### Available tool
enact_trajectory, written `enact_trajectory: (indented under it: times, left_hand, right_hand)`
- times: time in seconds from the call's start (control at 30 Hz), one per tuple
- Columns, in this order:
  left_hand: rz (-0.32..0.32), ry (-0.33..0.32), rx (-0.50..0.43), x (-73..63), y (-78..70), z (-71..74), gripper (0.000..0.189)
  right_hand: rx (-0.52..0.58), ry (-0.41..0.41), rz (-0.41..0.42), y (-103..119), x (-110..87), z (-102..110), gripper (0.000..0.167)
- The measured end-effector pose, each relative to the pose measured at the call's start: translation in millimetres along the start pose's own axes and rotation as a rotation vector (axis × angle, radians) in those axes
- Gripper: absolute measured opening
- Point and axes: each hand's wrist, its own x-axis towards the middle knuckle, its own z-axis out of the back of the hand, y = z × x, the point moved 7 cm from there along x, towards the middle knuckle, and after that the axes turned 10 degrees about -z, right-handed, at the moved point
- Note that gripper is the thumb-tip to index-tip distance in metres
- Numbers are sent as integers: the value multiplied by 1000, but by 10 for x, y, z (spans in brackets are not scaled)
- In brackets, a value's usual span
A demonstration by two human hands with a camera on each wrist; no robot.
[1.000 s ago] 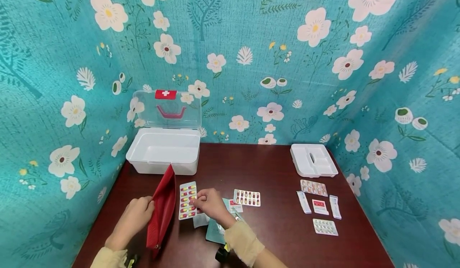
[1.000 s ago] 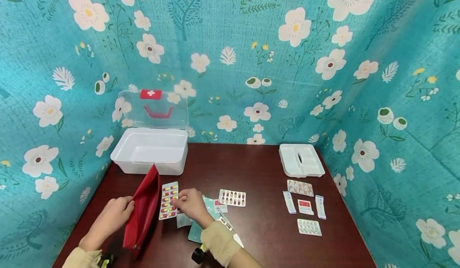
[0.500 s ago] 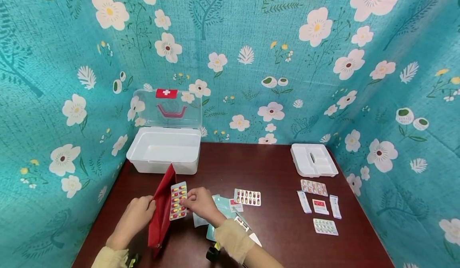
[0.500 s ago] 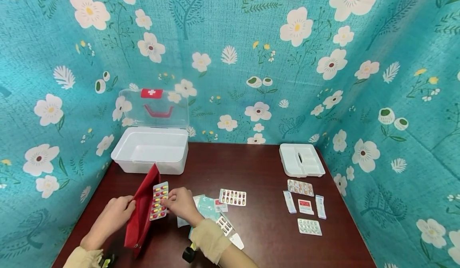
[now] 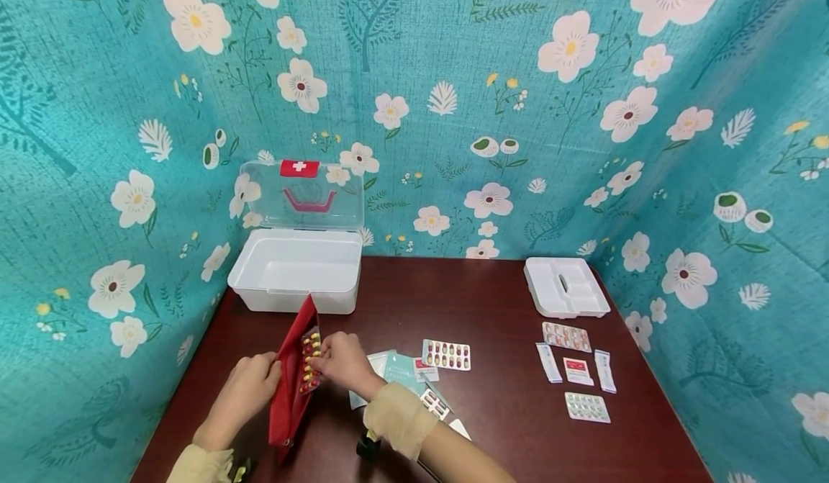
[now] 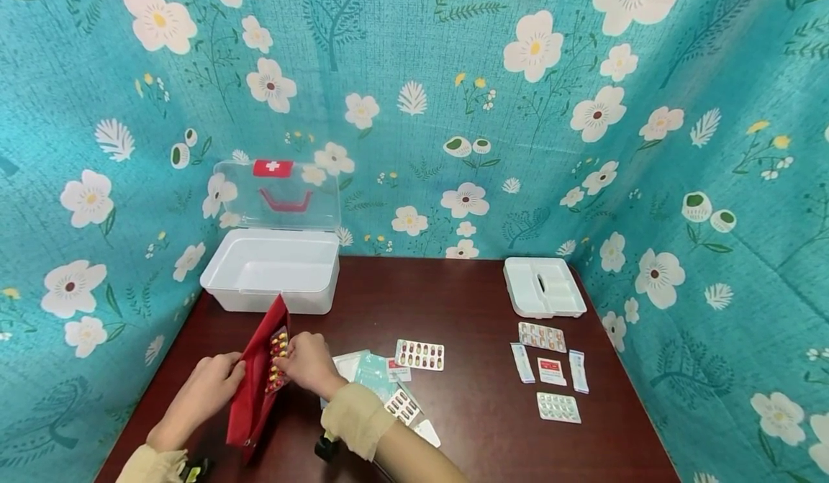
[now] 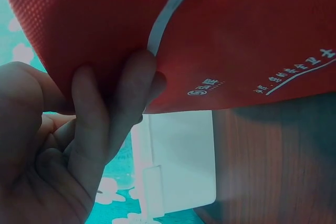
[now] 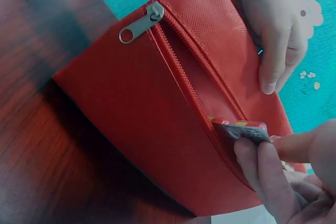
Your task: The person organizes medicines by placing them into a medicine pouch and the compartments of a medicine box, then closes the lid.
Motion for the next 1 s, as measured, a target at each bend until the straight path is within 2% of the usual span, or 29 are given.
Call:
enact_trajectory:
  times: [0.2, 0.5, 0.63, 0.73, 0.8, 0.83, 1.0]
  left_hand:
    - [-21, -20, 0, 7, 0, -1, 23]
    - [-24, -24, -5, 2, 19, -9, 24]
    - [-13, -22, -5, 3, 39, -13, 23]
    - [-19, -20, -4, 1, 46, -17, 25]
    - [-24, -23, -2, -5, 46, -16, 27]
    - [-27, -24, 0, -6, 45, -16, 28]
    - [-11, -27, -7, -8, 57, -15, 31]
  right_hand:
    - [-129, 27, -12, 57, 108, -41, 45]
    - [-253, 40, -35, 155, 182, -91, 50]
    - [-281, 63, -66, 156, 193, -143, 44]
    - [-272, 89, -84, 134, 202, -184, 29]
    - [-276, 106, -70, 129, 205, -206, 18]
    - [-283, 116, -56, 127, 205, -216, 18]
    - [-286, 165, 17, 112, 194, -227, 36]
